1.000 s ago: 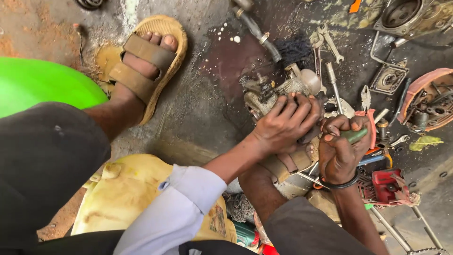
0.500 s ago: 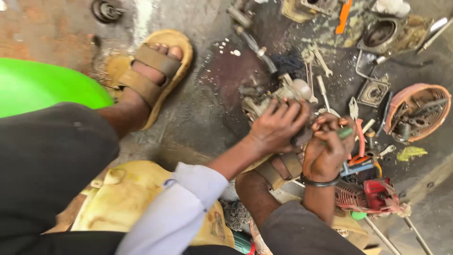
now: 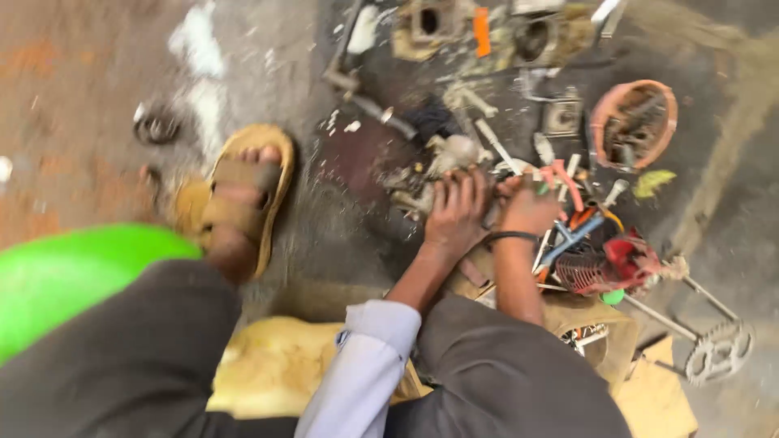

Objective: The person sits on the ground of a repair workshop and works on a small brush-cutter engine. They unscrew and remove parts from the engine using a screwdriver, handle the carburetor and pull-start assembly by hand, and reposition the engine while loosening components.

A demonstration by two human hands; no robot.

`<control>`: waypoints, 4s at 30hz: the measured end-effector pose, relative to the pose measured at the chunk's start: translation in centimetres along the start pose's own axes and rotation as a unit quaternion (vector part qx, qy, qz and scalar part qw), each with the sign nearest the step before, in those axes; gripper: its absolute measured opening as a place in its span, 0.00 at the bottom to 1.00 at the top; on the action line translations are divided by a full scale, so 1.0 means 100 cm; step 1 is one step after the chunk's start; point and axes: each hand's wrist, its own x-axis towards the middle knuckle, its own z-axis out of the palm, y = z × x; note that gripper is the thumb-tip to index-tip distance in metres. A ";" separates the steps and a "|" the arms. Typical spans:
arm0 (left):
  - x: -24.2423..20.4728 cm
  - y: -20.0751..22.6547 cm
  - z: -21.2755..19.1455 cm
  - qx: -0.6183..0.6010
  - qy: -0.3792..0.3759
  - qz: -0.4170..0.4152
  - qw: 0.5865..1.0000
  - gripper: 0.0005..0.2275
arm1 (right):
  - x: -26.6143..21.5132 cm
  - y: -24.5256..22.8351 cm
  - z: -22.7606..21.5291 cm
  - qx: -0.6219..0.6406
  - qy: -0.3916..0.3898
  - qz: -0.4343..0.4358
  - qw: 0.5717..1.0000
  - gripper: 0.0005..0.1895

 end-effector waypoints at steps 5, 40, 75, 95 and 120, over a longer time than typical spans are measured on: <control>-0.003 -0.001 0.006 0.010 0.030 -0.037 0.999 0.27 | -0.045 -0.034 0.021 -0.128 0.078 -0.106 0.983 0.13; -0.008 0.010 -0.001 -0.028 -0.012 -0.056 0.998 0.47 | -0.032 -0.058 -0.010 -0.471 -0.064 -0.366 0.800 0.15; -0.003 0.008 0.003 -0.089 -0.021 -0.117 0.989 0.55 | -0.051 -0.091 0.020 -0.456 -0.079 -0.332 0.822 0.22; 0.014 -0.045 -0.023 -0.196 -0.121 0.094 0.969 0.52 | -0.063 -0.047 -0.006 -0.042 -0.100 -0.074 0.991 0.16; 0.004 -0.028 0.000 -0.172 0.002 0.128 0.977 0.32 | -0.055 -0.037 -0.034 0.033 -0.218 -0.120 0.968 0.18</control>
